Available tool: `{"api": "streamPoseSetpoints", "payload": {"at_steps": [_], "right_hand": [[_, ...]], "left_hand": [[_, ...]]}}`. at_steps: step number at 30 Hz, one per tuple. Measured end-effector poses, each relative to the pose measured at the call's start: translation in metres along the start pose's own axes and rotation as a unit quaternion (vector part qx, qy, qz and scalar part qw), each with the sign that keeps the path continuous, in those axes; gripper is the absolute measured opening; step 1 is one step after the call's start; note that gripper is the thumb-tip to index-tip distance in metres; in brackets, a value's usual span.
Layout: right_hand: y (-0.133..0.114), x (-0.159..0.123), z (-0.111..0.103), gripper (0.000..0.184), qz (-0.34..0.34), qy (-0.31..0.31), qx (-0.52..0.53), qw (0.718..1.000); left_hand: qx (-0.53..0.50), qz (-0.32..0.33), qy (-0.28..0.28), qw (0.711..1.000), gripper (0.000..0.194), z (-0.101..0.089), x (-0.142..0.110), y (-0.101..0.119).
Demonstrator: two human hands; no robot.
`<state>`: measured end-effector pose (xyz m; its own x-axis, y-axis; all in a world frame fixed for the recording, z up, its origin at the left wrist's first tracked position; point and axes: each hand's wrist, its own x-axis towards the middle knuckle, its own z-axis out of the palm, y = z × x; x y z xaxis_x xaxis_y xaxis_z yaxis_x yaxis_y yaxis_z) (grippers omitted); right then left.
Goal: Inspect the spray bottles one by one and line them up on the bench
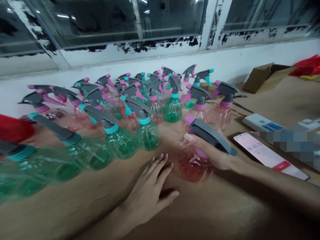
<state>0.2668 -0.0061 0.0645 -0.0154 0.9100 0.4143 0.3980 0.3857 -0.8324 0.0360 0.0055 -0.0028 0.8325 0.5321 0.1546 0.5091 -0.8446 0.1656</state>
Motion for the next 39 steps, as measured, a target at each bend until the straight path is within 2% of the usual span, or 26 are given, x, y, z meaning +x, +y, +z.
{"api": "streamPoseSetpoints", "payload": {"at_steps": [5,13,25,39], "right_hand": [[-0.009,0.003,0.001,0.021,-0.038,-0.032,0.066,0.997],[-0.008,0.0,0.001,0.023,-0.017,-0.047,0.098,0.994],[-0.003,-0.002,0.0,0.021,0.001,-0.038,0.082,0.996],[0.001,-0.003,0.0,0.023,0.0,-0.052,0.102,0.993]], "left_hand": [[-0.003,0.0,0.001,1.0,0.063,0.0,-0.001,0.0],[-0.016,-0.008,-0.005,1.0,0.062,0.0,0.0,0.0],[-0.004,-0.007,-0.002,1.0,0.061,-0.001,0.0,0.002],[-0.004,-0.004,0.0,1.0,0.06,0.001,0.0,0.0]]}}
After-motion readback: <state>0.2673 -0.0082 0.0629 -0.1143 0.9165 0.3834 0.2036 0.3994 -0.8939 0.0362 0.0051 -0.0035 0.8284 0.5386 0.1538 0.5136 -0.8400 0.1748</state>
